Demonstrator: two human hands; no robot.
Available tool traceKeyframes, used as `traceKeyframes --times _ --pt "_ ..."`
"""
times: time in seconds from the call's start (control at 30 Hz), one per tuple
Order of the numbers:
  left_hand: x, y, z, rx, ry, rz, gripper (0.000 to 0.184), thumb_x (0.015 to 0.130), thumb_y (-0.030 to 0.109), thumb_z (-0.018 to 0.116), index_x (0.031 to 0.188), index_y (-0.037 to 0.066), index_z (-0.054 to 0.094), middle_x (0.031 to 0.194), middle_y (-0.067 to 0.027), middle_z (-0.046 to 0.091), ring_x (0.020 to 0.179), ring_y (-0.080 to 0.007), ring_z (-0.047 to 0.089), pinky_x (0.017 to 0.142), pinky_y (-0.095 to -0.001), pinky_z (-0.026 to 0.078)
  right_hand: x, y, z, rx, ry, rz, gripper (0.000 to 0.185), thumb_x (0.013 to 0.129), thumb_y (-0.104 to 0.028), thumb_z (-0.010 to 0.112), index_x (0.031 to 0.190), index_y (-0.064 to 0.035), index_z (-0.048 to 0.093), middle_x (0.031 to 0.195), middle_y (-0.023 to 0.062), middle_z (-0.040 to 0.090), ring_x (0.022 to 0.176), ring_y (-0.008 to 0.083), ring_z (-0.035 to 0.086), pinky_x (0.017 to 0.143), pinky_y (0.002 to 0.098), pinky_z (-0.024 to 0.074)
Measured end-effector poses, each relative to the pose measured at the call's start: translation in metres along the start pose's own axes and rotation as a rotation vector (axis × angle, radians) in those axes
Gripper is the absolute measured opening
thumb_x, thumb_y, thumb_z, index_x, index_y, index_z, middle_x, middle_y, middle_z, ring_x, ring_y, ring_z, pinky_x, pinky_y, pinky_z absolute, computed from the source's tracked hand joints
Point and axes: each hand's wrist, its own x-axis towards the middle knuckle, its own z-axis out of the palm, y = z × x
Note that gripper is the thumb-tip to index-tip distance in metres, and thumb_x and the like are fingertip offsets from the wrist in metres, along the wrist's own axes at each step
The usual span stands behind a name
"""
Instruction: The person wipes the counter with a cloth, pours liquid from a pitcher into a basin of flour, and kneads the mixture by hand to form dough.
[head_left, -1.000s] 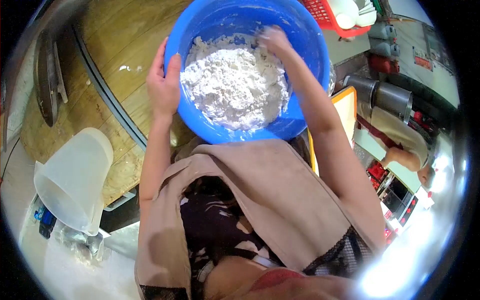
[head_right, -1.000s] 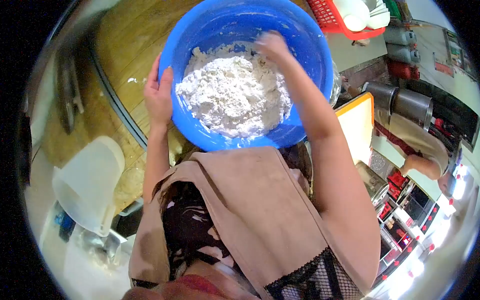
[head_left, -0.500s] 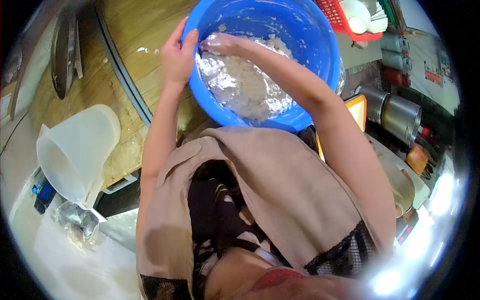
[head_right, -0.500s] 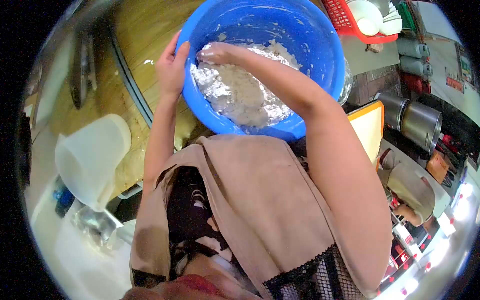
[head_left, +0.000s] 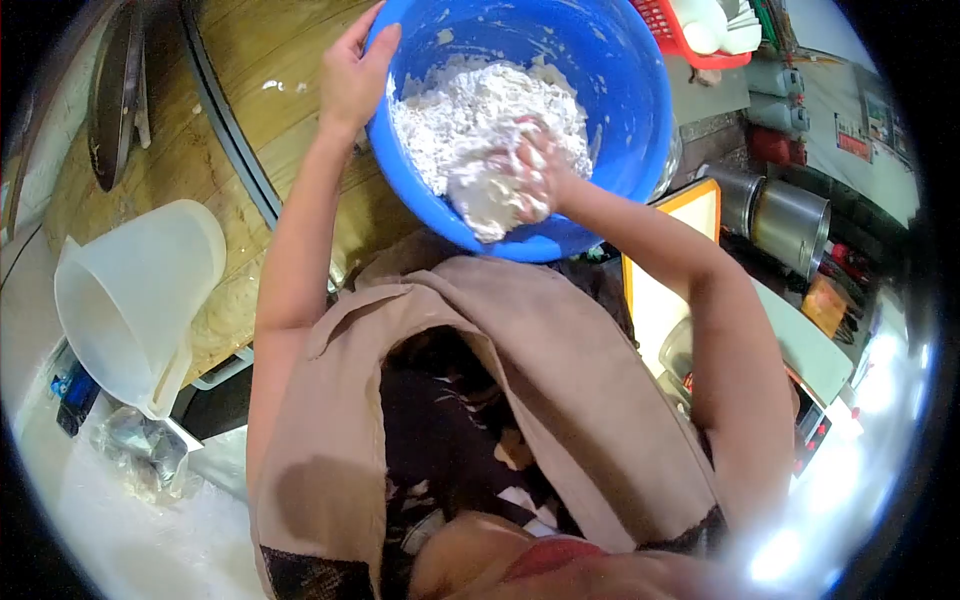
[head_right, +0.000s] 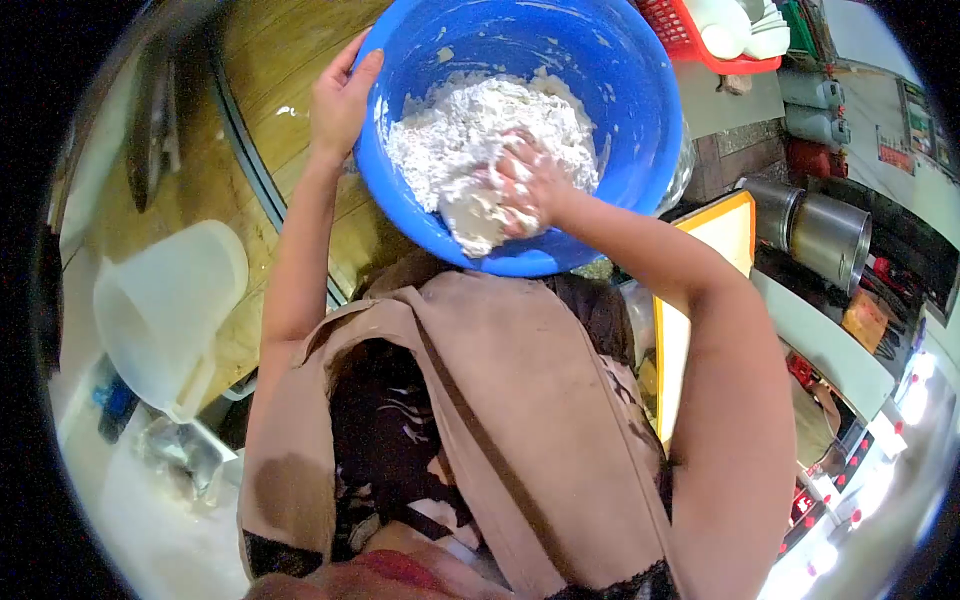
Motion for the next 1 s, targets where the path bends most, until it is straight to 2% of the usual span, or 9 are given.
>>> traceKeyframes --times 0.07,0.2,0.27,0.33,0.37,0.53,0.73,0.87,1.0 --pt "0.020 0.006 0.003 0.023 -0.013 0.044 0.036 0.084 0.018 0.055 0.115 0.001 0.052 0.093 -0.0052 0.061 0.076 -0.0079 0.056 0.068 -0.0210 0.046 0.033 -0.006 -0.002 -0.434 -0.715 0.192 0.062 0.069 -0.053 0.042 0.121 -0.0187 0.046 0.120 0.0136 0.042 0.118 0.0322 0.030 0.102 0.0535 0.0026" --pt "0.086 0.027 0.019 0.530 -0.197 0.157 0.031 0.082 0.026 0.053 0.100 0.002 0.059 0.090 -0.0104 0.062 0.081 -0.0208 0.057 0.072 -0.0285 0.045 0.059 0.001 0.053 -0.940 -0.179 0.433 0.067 0.074 -0.053 0.033 0.132 -0.0214 0.029 0.132 0.0134 0.031 0.126 0.0322 0.017 0.103 0.0525 -0.0032" --pt "0.103 0.032 0.026 0.570 -0.260 0.245 0.028 0.078 0.024 0.054 0.094 0.002 0.060 0.091 -0.0161 0.062 0.085 -0.0337 0.057 0.075 -0.0356 0.045 0.094 -0.008 0.036 -0.465 -0.263 0.727 0.058 0.075 -0.045 0.038 0.125 -0.0150 0.040 0.130 0.0143 0.034 0.122 0.0345 0.023 0.102 0.0528 0.0112" --pt "0.111 0.024 0.020 0.958 -0.206 0.165 0.033 0.080 0.030 0.051 0.093 0.002 0.061 0.093 -0.0172 0.061 0.085 -0.0306 0.059 0.073 -0.0346 0.046 0.094 0.000 0.035 -0.330 0.009 0.727 0.054 0.076 -0.044 0.043 0.118 -0.0115 0.048 0.123 0.0157 0.042 0.116 0.0348 0.034 0.099 0.0494 0.0224" --pt "0.100 0.015 0.003 0.869 -0.184 0.116 0.038 0.086 0.036 0.046 0.097 0.003 0.062 0.082 -0.0029 0.063 0.074 -0.0081 0.055 0.067 -0.0235 0.044 0.093 0.000 0.015 -0.078 -0.042 0.716 0.052 0.077 -0.044 0.044 0.117 -0.0107 0.049 0.119 0.0162 0.046 0.111 0.0337 0.039 0.097 0.0463 0.0275" --pt "-0.026 0.004 -0.013 0.358 0.137 -0.116 0.039 0.090 0.034 0.038 0.094 -0.001 0.055 0.075 -0.0022 0.055 0.068 -0.0099 0.047 0.063 -0.0265 0.039 0.055 0.031 -0.047 0.797 0.141 0.569 0.041 0.081 -0.036 0.050 0.113 -0.0118 0.055 0.104 0.0144 0.058 0.094 0.0260 0.055 0.082 0.0353 0.0449" --pt "-0.086 0.004 0.022 0.180 0.440 -0.148 0.033 0.091 0.027 0.039 0.096 -0.001 0.054 0.073 0.0014 0.049 0.065 -0.0073 0.040 0.060 -0.0229 0.035 0.048 0.135 -0.015 -0.210 -0.054 0.808 0.029 0.085 -0.026 0.043 0.098 -0.0055 0.058 0.096 0.0148 0.060 0.087 0.0316 0.056 0.077 0.0377 0.0439" --pt "-0.081 0.014 0.030 0.201 0.463 -0.064 0.033 0.091 0.024 0.041 0.109 -0.002 0.051 0.077 0.0013 0.051 0.065 -0.0063 0.039 0.058 -0.0206 0.034 0.063 0.168 0.003 0.726 0.073 1.253 0.032 0.086 -0.024 0.040 0.111 -0.0080 0.053 0.114 0.0139 0.052 0.104 0.0274 0.049 0.087 0.0352 0.0391" --pt "-0.081 0.012 0.029 0.207 0.462 -0.078 0.026 0.090 0.022 0.042 0.096 -0.002 0.053 0.070 0.0022 0.047 0.063 -0.0058 0.037 0.055 -0.0214 0.033 0.088 0.146 -0.003 0.628 -0.289 0.678 0.048 0.085 -0.047 0.042 0.125 -0.0194 0.043 0.132 0.0062 0.035 0.117 0.0239 0.036 0.092 0.0439 0.0343"
